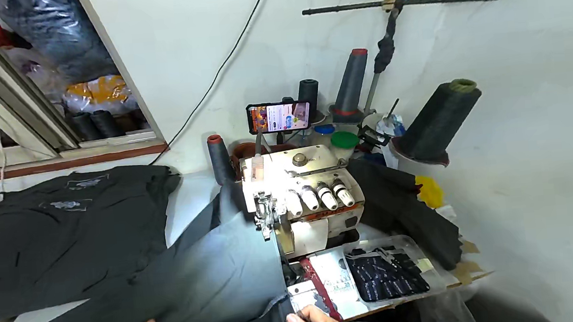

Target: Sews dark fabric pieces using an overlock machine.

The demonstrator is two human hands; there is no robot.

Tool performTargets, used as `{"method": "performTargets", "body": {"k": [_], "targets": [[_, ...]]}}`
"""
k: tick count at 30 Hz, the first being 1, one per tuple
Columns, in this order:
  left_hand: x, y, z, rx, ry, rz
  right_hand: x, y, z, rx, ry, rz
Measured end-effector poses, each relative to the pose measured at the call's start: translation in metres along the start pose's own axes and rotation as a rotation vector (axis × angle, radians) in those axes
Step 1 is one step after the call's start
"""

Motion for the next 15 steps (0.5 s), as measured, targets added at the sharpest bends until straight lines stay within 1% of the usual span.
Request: {"method": "performTargets", "body": {"k": [2,4,5,7,8,9,10,11,13,15], "targets": [[-0.011,0.026,0.013,-0.072,0.114,0.001,-0.006,0.017,0.009,0.013,-0.007,-0.048],[-0.031,0.054,0.035,-0.094,0.179,0.063,-0.013,0.035,0.015,0.021,-0.018,-0.095],[-0.043,0.067,0.049,-0.063,0.185,0.147,-0.017,0.044,0.015,0.020,-0.029,-0.116],[-0.065,0.089,0.071,0.072,0.155,0.419,-0.025,0.060,0.013,0.020,-0.032,-0.150],[-0.072,0.098,0.077,0.094,0.177,0.551,-0.029,0.067,0.011,0.030,-0.024,-0.167],[-0.076,0.104,0.082,0.030,0.229,0.608,-0.032,0.072,0.010,0.041,-0.009,-0.180],[-0.077,0.106,0.086,-0.052,0.271,0.597,-0.034,0.075,0.010,0.055,0.003,-0.192],[-0.076,0.104,0.086,-0.075,0.279,0.557,-0.035,0.076,0.010,0.066,0.007,-0.200],[-0.069,0.089,0.075,-0.031,0.256,0.451,-0.036,0.077,0.011,0.080,0.008,-0.197],[-0.066,0.063,0.056,-0.005,0.213,0.363,-0.030,0.077,0.012,0.085,0.043,-0.205]]}}
Point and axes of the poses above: each hand's wrist, its own y-axis towards the middle knuckle, its own x-axis out of the back of the hand, z = x × y, the point moved 6 cm from there along y, towards the middle knuckle, and after that the axes turned 8 degrees about -y, right-handed, at the moved point
